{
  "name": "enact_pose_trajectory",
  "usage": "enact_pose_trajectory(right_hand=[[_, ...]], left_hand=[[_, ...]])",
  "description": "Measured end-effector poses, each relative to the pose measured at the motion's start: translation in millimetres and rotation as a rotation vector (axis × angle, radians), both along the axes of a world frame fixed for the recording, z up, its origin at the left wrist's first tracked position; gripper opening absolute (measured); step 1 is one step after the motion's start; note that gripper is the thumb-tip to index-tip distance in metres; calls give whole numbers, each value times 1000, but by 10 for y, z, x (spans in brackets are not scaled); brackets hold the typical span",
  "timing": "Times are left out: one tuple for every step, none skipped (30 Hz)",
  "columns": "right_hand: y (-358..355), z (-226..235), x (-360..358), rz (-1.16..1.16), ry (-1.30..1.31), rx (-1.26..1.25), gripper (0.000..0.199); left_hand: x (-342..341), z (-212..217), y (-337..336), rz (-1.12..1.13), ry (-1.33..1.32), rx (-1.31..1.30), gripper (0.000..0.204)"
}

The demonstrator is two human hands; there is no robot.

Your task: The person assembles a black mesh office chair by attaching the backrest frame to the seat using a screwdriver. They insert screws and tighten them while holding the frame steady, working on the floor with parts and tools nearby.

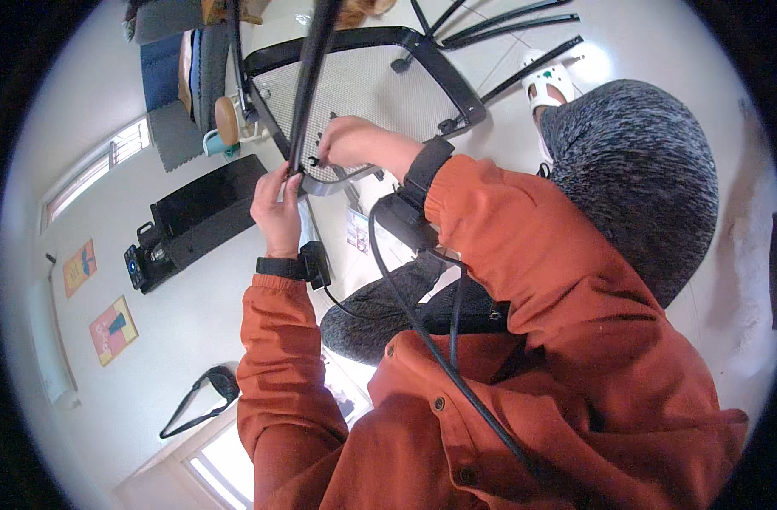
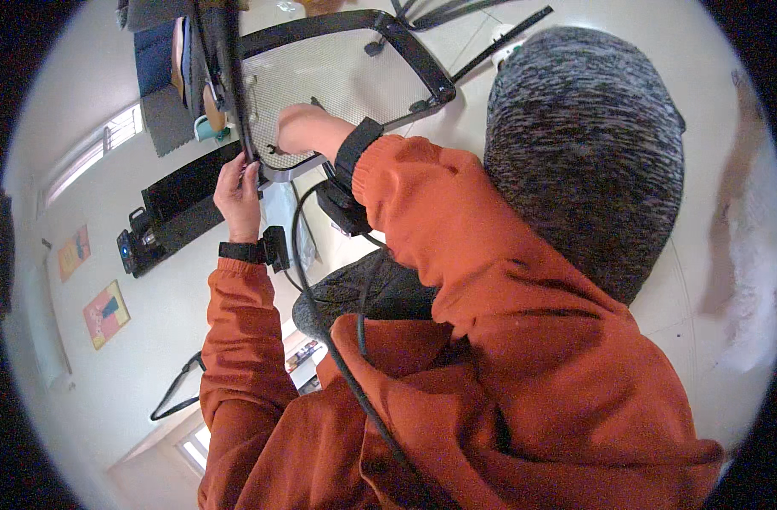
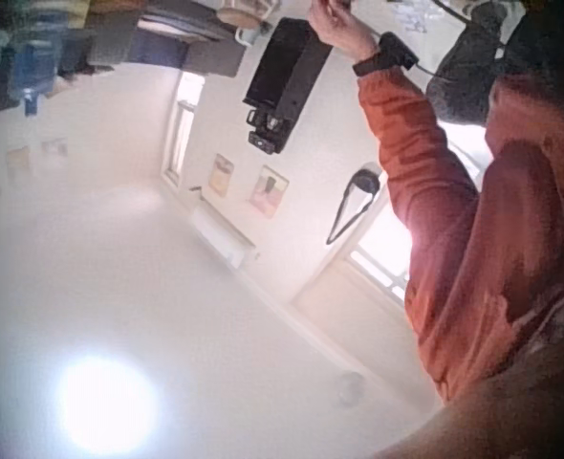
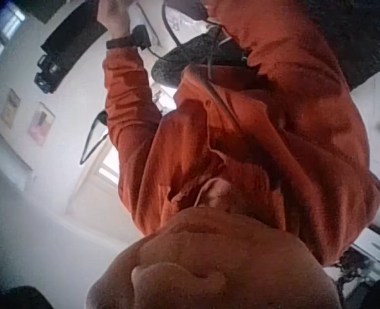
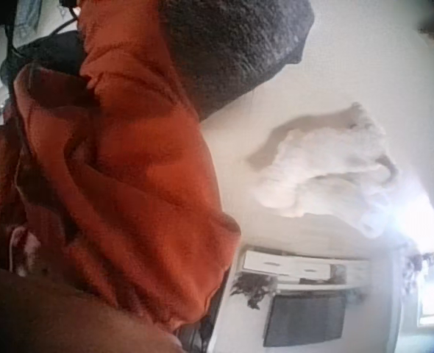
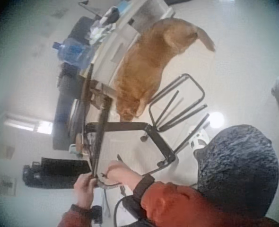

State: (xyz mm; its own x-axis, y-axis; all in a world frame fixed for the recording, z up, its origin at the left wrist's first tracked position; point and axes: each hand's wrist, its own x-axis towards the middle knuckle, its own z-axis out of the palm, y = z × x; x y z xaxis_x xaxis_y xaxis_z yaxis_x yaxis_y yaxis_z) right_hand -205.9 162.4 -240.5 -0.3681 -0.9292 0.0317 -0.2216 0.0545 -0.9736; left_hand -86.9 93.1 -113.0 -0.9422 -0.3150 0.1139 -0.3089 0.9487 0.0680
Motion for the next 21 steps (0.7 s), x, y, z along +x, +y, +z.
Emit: enact_pose_trajectory(right_hand=[[22,-41,-15,45,-58,-49,17],[53,-86,-20,70,-213,-89,17],[91,-133,-17,93,-365,-129,17],[125,-180,-12,116,-519,-171,18],[120,-202,-22,158,-561,-175,23],[109,-226,-21,170,-589,-155,26],[91,-234,-15,195,-637,-163,28],[65,-239,-1,226,-680,-148,31],[39,-256,11,221,-680,-126,30],[18,-266,32,203,-640,-150,27],[1,-269,79,179,-583,-127,24],[-10,-283,106,153,-526,-103,21],[-23,-278,147,86,-443,-160,16],[-37,-278,163,53,-409,-188,16],[-42,-270,189,39,-364,-179,16],[-41,-259,212,25,-319,-169,16],[-35,-246,228,44,-384,-95,18],[-26,-231,243,-8,-399,-79,18],[-15,-212,250,-60,-414,-62,17],[-1,-190,255,-116,-417,-39,17],[15,-168,260,-200,-382,-22,16]], left_hand=[[-2,-19,-11,1,-2,0,21],[-7,-38,-26,1,-2,0,21],[-2,-58,-32,-12,30,55,21],[16,-71,-30,11,19,66,20],[24,-97,-31,17,11,70,20],[36,-123,-35,25,7,65,20],[44,-137,-33,78,-12,51,20],[52,-149,-32,87,-21,65,20],[59,-158,-32,106,-33,71,20],[62,-156,-33,127,-45,77,20],[57,-162,-40,68,-60,33,21],[54,-162,-41,64,-72,24,21],[52,-162,-44,60,-83,17,21],[53,-157,-43,69,-98,5,21],[53,-147,-44,67,-118,-3,22],[55,-139,-42,57,-126,8,22],[58,-129,-38,69,-134,29,22],[61,-126,-34,87,-138,60,23],[55,-123,-36,63,-155,20,23],[50,-120,-35,69,-153,32,23],[43,-121,-32,74,-151,45,23]])
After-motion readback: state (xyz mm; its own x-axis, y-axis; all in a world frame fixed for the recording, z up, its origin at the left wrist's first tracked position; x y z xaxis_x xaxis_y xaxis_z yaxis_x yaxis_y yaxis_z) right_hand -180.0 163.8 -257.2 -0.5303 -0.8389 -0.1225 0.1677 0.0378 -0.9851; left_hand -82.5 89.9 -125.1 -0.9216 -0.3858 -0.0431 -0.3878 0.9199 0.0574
